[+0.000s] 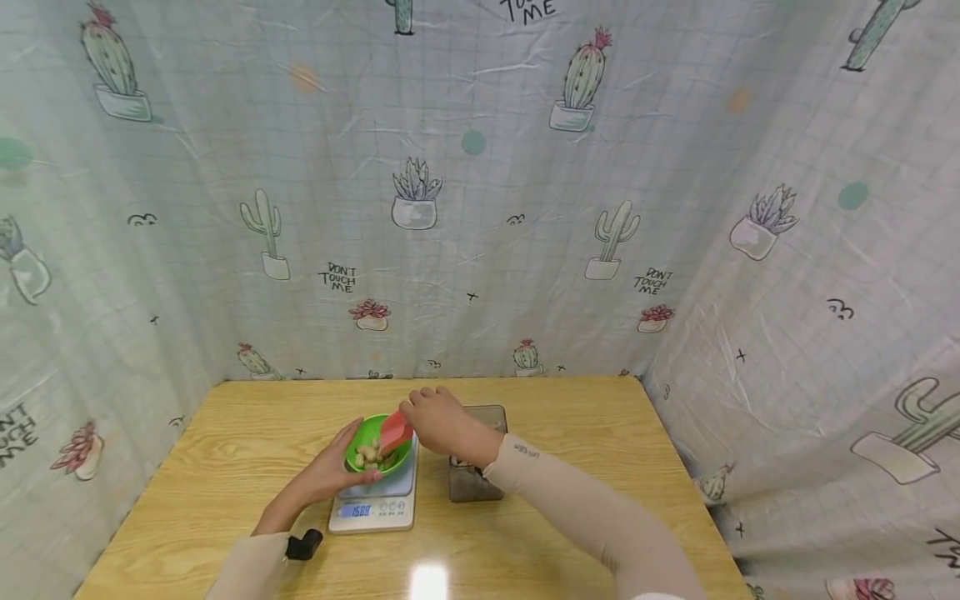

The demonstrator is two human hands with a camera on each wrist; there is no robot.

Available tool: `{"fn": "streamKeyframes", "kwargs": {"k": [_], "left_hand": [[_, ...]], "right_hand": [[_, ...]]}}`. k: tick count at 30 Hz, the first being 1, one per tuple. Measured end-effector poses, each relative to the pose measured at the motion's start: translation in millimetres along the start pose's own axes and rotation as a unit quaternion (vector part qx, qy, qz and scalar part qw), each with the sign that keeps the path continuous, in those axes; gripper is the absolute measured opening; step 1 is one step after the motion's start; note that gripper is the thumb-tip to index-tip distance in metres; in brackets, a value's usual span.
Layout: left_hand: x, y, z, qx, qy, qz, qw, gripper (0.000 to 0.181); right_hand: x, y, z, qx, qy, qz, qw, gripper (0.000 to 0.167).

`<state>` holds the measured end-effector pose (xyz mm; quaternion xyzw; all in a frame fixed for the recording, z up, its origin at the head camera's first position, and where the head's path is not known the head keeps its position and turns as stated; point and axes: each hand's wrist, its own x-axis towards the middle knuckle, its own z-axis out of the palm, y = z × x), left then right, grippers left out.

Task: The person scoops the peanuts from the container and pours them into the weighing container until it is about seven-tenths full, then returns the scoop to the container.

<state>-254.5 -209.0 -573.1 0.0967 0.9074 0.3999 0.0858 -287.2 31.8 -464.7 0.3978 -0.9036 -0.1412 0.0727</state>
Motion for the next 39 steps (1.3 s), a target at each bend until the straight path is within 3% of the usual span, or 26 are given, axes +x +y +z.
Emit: {"fn": "streamKeyframes", "kwargs": {"k": [11, 20, 26, 32, 39], "left_hand": [[-0.7, 1.7, -0.1, 0.004, -0.001, 0.003, 1.0000, 0.118], [-6.7, 13.9, -7.3, 0.036, 0.028, 0.026, 0.9986, 0.117], [-13.9, 25.0, -17.5, 0.042, 0.046, 0.042, 0.9971, 0.114], [-20.1, 32.9, -23.5, 0.040, 0.057, 0.050, 0.9963, 0.108], [-27.3, 46.3, -28.8, 0.046, 0.085, 0.076, 0.9924, 0.106]], "right_hand": [[-6.8, 3.5, -3.7, -0.007, 0.026, -0.001, 0.9996, 0.019], [-19.4, 13.2, -1.7, 0.079, 0.071, 0.025, 0.9940, 0.021], [-29.8, 20.8, -5.2, 0.117, 0.121, 0.036, 0.9850, 0.018], [-39.1, 26.9, -3.4, 0.164, 0.179, 0.052, 0.9687, 0.019], [-52.9, 36.3, -1.3, 0.201, 0.198, 0.074, 0.9564, 0.022]]}}
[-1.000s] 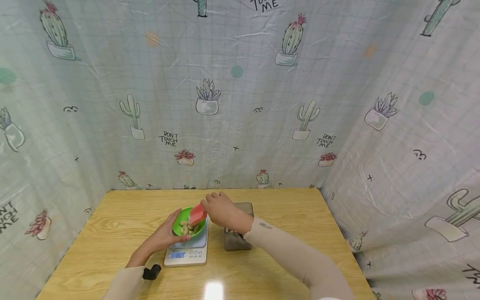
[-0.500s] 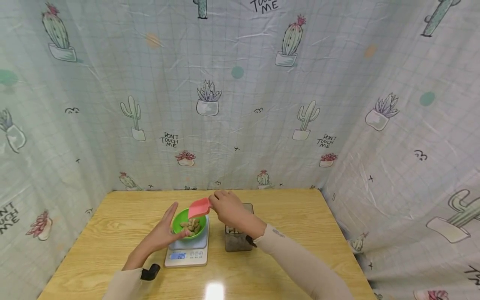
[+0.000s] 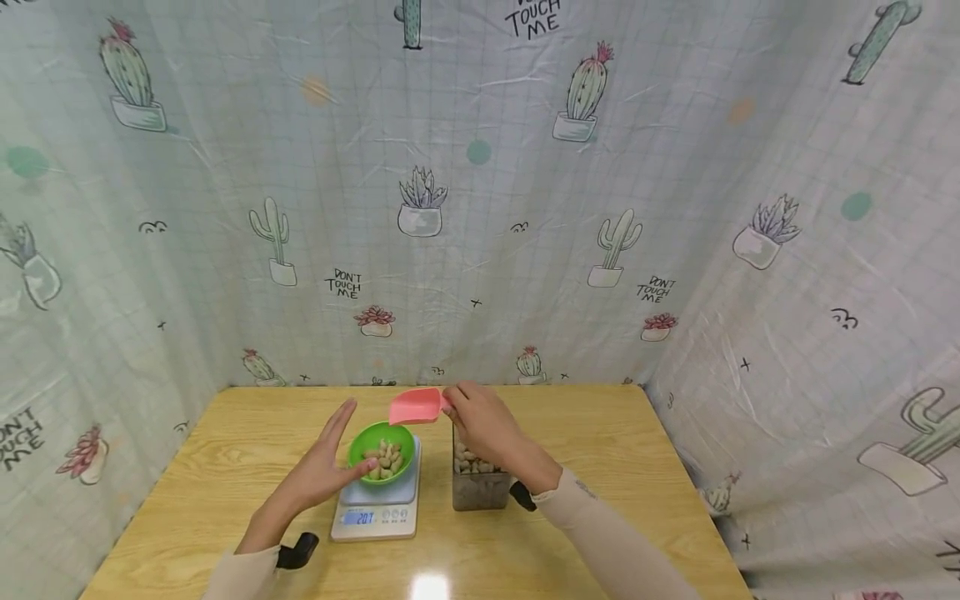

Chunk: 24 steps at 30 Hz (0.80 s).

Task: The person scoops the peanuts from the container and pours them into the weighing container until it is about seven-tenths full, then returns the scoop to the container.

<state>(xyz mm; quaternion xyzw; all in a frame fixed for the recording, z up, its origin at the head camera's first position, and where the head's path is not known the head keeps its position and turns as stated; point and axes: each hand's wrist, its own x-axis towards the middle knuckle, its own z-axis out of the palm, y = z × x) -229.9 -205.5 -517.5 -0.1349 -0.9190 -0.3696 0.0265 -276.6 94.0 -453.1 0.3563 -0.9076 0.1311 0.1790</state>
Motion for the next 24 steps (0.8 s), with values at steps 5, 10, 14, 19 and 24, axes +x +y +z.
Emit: {"fn": "streamKeyframes", "kwargs": {"k": [5, 10, 14, 19, 24], "left_hand": [[-1.5, 16.2, -3.2, -0.006, 0.011, 0.022, 0.9997, 0.103], [0.3, 28.7, -1.2, -0.016, 0.004, 0.022, 0.9996, 0.102], [3.8, 34.6, 3.7, -0.027, -0.004, 0.030, 0.9992, 0.102], [9.3, 43.3, 10.1, -0.027, -0.008, 0.038, 0.9989, 0.103], [14.6, 51.2, 15.6, -0.028, -0.009, 0.047, 0.9984, 0.103]], "right_hand": [[-12.5, 11.6, -6.9, 0.000, 0.018, 0.012, 0.9998, 0.020], [-24.8, 23.7, -15.8, -0.009, 0.033, 0.019, 0.9993, 0.019], [-33.9, 32.0, -23.3, -0.013, 0.032, 0.024, 0.9991, 0.018], [-42.8, 43.1, -30.0, -0.027, 0.034, 0.023, 0.9988, 0.017], [-51.0, 51.2, -34.7, -0.038, 0.029, 0.024, 0.9986, 0.016]]}}
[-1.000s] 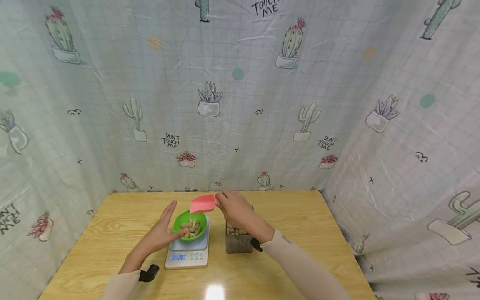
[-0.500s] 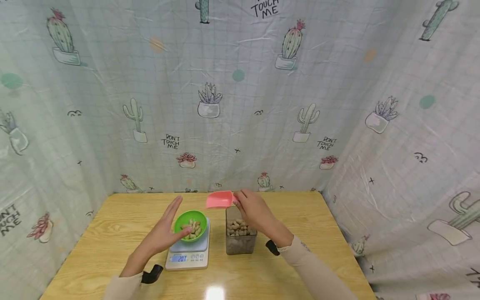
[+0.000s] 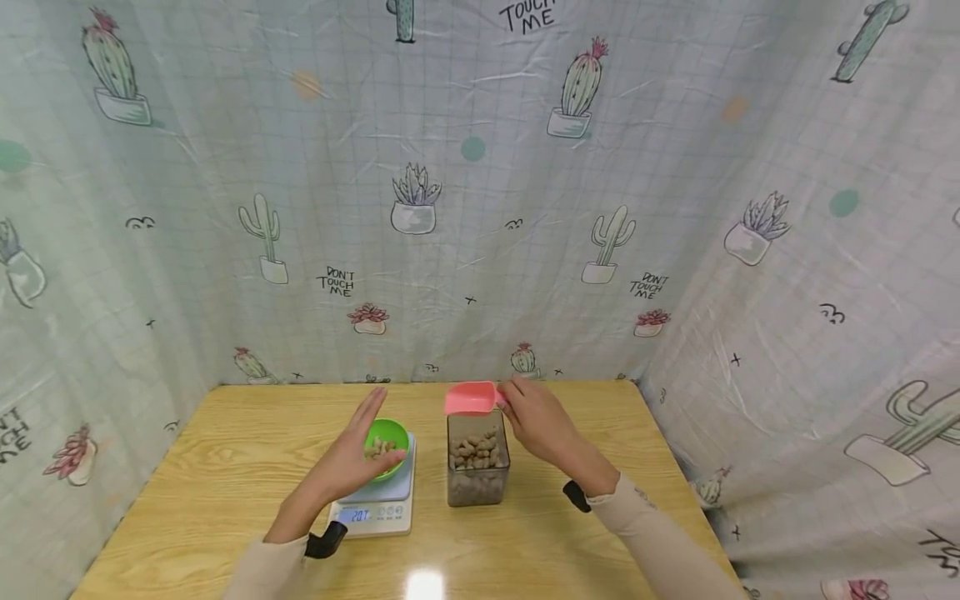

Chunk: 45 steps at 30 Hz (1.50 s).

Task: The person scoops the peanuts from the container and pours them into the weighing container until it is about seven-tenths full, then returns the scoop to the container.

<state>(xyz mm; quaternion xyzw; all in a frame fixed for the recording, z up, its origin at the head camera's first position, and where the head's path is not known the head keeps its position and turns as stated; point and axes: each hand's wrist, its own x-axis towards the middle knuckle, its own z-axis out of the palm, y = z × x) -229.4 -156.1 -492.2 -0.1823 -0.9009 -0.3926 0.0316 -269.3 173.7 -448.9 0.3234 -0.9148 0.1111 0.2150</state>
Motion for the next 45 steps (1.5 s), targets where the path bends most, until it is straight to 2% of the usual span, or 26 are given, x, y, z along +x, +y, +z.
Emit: {"fn": "streamKeyframes", "kwargs": {"k": [5, 12, 21, 25, 30, 34, 42, 45], "left_hand": [[8.5, 8.8, 8.3, 0.004, -0.003, 0.005, 1.0000, 0.100], [23.8, 23.0, 29.2, 0.017, -0.031, 0.014, 0.9993, 0.100], [42.9, 25.8, 62.7, 0.049, -0.085, 0.016, 0.9950, 0.107], [48.0, 22.0, 74.8, 0.060, -0.096, 0.016, 0.9934, 0.113], [50.3, 16.7, 84.1, 0.065, -0.105, 0.015, 0.9922, 0.117], [51.4, 14.3, 88.3, 0.054, -0.114, 0.010, 0.9920, 0.115], [54.2, 14.4, 91.8, 0.037, -0.134, -0.007, 0.9903, 0.119], [54.4, 12.7, 94.3, 0.033, -0.137, -0.018, 0.9899, 0.119]], "right_hand": [[-3.5, 6.4, -5.8, -0.012, -0.004, -0.009, 0.9999, 0.015], [-6.7, 10.6, -12.9, -0.053, -0.019, -0.038, 0.9977, 0.011], [-3.4, 8.6, -11.1, -0.138, -0.064, -0.083, 0.9849, 0.014], [-1.5, 5.9, -8.3, -0.172, -0.083, -0.103, 0.9760, 0.014], [-0.3, 2.8, -5.7, -0.231, -0.102, -0.139, 0.9576, 0.016], [1.9, 1.8, -2.8, -0.265, -0.117, -0.161, 0.9435, 0.024], [10.1, -5.2, -2.6, -0.298, -0.118, -0.191, 0.9276, 0.021], [13.6, -10.1, -2.5, -0.328, -0.132, -0.196, 0.9147, 0.024]]}}
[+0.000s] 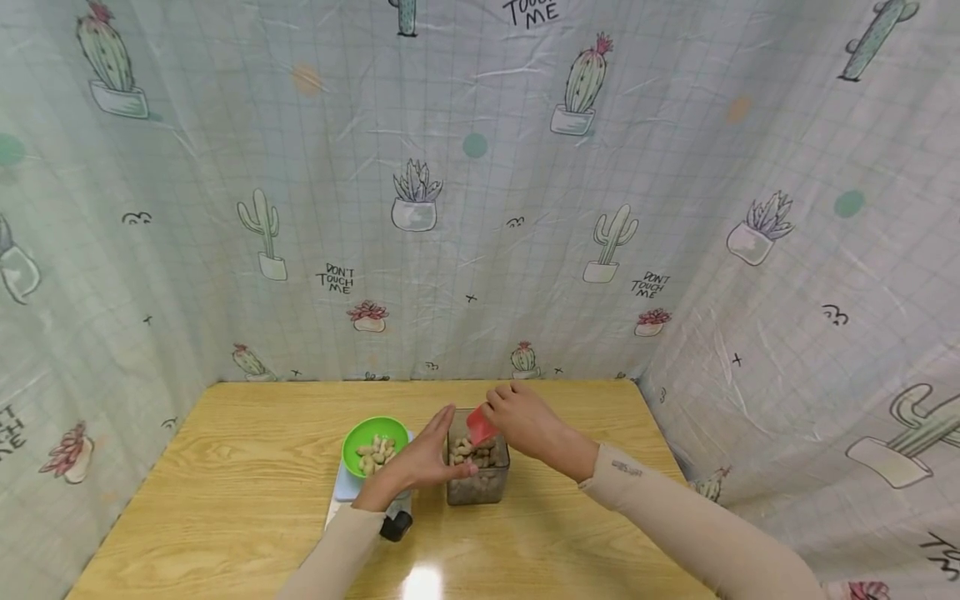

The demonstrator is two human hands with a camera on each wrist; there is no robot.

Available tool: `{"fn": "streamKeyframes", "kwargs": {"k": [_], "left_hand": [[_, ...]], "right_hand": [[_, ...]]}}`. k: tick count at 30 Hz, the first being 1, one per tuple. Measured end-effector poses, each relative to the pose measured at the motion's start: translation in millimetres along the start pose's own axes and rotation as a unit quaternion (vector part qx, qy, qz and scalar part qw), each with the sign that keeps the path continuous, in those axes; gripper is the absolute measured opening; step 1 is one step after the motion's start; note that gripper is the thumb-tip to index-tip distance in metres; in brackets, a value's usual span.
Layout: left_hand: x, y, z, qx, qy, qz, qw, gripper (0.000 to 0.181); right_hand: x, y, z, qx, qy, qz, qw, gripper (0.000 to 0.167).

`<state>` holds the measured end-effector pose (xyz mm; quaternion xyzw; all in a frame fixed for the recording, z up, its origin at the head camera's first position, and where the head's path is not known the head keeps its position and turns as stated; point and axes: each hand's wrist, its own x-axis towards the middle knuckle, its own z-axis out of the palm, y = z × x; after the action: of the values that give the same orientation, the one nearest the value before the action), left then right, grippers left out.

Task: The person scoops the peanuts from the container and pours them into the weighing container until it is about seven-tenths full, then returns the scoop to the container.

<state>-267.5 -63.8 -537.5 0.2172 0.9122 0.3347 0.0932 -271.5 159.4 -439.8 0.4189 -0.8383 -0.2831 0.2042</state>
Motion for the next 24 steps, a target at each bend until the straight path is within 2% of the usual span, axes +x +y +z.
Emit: {"fn": "streamKeyframes", "kwargs": {"k": [5, 9, 16, 24], "left_hand": [[-1.5, -2.0, 3.4, -0.008, -0.003, -0.007, 0.9999, 0.117], [-3.4, -1.9, 5.6, -0.015, -0.004, -0.007, 0.9999, 0.117], [-2.8, 0.5, 4.4, -0.031, -0.001, -0.011, 0.9995, 0.114], [-1.5, 0.6, 1.5, -0.040, 0.001, -0.010, 0.9992, 0.117]], "right_hand": [[6.1, -5.4, -1.5, -0.038, -0.032, -0.014, 0.9987, 0.026], [8.3, -9.6, -0.4, -0.059, -0.025, -0.016, 0.9978, 0.025], [10.6, -8.2, -1.5, -0.055, -0.012, -0.003, 0.9984, 0.022], [12.5, -14.4, 11.3, -0.051, -0.038, -0.016, 0.9978, 0.021]]}}
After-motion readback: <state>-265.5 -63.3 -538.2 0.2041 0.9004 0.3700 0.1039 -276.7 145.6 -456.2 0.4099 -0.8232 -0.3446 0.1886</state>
